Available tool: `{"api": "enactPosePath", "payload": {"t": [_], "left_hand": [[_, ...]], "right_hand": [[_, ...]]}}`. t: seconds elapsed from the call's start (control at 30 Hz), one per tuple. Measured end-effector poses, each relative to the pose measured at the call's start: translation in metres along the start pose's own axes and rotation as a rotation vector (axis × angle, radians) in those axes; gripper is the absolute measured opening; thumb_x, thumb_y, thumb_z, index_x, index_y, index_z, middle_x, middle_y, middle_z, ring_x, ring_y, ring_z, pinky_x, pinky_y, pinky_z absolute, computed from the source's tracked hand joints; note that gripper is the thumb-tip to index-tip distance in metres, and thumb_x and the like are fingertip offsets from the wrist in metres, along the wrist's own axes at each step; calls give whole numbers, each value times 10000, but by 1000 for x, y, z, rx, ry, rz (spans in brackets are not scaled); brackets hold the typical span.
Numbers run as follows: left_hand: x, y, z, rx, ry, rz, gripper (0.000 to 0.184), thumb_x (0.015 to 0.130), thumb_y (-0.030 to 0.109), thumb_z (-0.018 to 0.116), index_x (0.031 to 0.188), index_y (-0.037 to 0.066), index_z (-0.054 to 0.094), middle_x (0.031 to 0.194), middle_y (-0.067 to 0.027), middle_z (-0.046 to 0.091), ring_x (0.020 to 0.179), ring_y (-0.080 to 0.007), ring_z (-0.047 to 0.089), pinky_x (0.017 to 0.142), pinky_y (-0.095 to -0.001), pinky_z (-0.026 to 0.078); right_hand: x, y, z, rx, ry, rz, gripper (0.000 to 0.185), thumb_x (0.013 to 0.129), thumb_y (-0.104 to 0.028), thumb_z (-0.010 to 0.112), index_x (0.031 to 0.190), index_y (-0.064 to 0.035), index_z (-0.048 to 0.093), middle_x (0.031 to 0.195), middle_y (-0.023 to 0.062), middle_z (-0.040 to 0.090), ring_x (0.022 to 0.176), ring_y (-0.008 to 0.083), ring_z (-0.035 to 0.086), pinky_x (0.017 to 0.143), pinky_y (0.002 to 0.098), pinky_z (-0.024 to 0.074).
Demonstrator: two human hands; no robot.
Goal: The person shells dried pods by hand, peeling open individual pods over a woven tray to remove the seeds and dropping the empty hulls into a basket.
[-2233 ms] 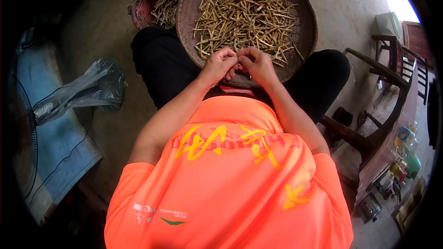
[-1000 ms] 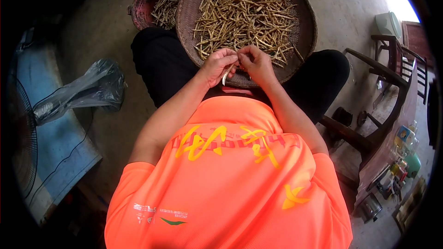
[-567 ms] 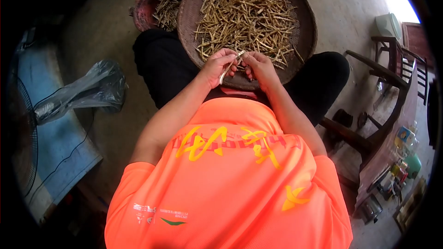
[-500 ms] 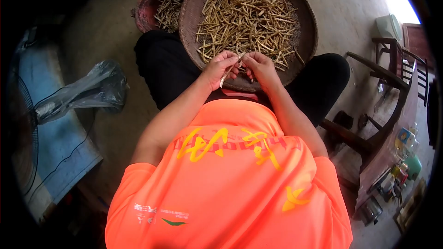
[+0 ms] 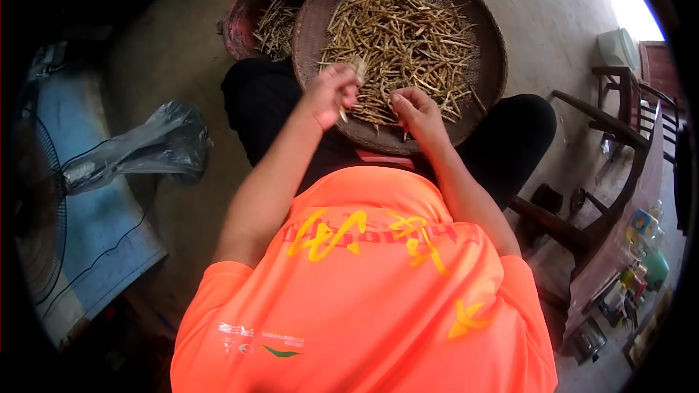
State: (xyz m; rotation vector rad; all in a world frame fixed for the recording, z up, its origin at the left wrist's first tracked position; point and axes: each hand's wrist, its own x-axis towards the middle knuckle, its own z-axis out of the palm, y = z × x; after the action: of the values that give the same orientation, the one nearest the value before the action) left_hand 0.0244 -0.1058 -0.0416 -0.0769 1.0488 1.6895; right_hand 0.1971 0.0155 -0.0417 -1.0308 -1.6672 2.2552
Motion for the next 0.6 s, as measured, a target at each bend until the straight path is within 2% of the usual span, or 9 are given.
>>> {"api": "enactPosePath", "payload": {"t": [0.13, 0.2, 0.27, 0.3, 0.33, 0.4, 0.47, 0.53, 0.6], "left_hand": [[21, 90, -36, 77, 92, 276, 51, 881, 79, 557, 907, 47, 528, 766, -52, 562, 558, -95, 496, 442, -213, 419], [42, 125, -64, 292, 328, 550, 123, 852, 90, 584, 945, 34, 527, 813, -106, 597, 639, -162, 578, 536, -277, 486], [48, 146, -60, 920, 746, 794, 275, 838, 157, 619, 1031, -17, 530, 863, -108, 621, 764, -215, 609, 691, -309, 509], [52, 153, -64, 1257, 874, 904, 344, 805, 174, 645, 1078, -12, 546, 878, -106, 639, 805, -221, 615, 749, -309, 489], [57, 150, -67, 1258, 872, 905, 344, 805, 174, 645, 1078, -12, 546, 878, -106, 639, 805, -221, 615, 749, -309, 489], [58, 127, -56, 1442, 630, 839, 258, 805, 175, 630, 1020, 35, 599, 904, -94, 647, 810, -187, 619, 728, -314, 491], [50, 90, -30, 1456, 437, 696, 181, 804, 192, 611, 935, 70, 638, 924, -105, 646, 809, -211, 626, 722, -327, 490], [55, 50, -26, 1623, 259, 672, 155, 807, 201, 589, 885, 76, 639, 893, -122, 634, 798, -274, 619, 702, -367, 493], [48, 18, -14, 1739, 198, 660, 117, 803, 187, 590, 848, 89, 634, 867, -122, 617, 801, -321, 596, 703, -417, 483]], "right_hand": [[2, 2, -3, 41, 28, 34, 180, 893, -222, 596, 924, -45, 583, 705, -28, 550, 540, 43, 468, 485, 193, 381], [3, 3, -3, 36, 30, 33, 173, 893, -218, 592, 915, -47, 582, 702, -28, 548, 530, 44, 467, 477, 194, 374], [3, 3, -3, 23, 32, 45, 169, 893, -216, 591, 913, -48, 581, 700, -29, 546, 530, 43, 466, 476, 196, 372], [3, 3, -3, 24, 32, 43, 169, 893, -216, 591, 913, -48, 581, 700, -29, 546, 530, 43, 466, 476, 196, 372], [4, 3, -4, 35, 30, 42, 165, 893, -213, 591, 913, -49, 582, 700, -29, 546, 528, 43, 465, 475, 197, 371], [4, 4, -4, 48, 28, 42, 162, 893, -211, 590, 912, -50, 582, 700, -29, 545, 527, 43, 465, 475, 197, 371], [5, 3, -3, 38, 39, 48, 157, 896, -206, 585, 920, -51, 586, 701, -29, 546, 528, 44, 465, 478, 197, 371], [6, 4, -3, 35, 34, 53, 157, 898, -206, 582, 924, -51, 587, 702, -29, 546, 529, 43, 464, 478, 195, 371], [6, 6, -5, 29, 27, 62, 157, 900, -206, 580, 928, -52, 588, 703, -29, 546, 529, 43, 464, 478, 194, 370]]}}
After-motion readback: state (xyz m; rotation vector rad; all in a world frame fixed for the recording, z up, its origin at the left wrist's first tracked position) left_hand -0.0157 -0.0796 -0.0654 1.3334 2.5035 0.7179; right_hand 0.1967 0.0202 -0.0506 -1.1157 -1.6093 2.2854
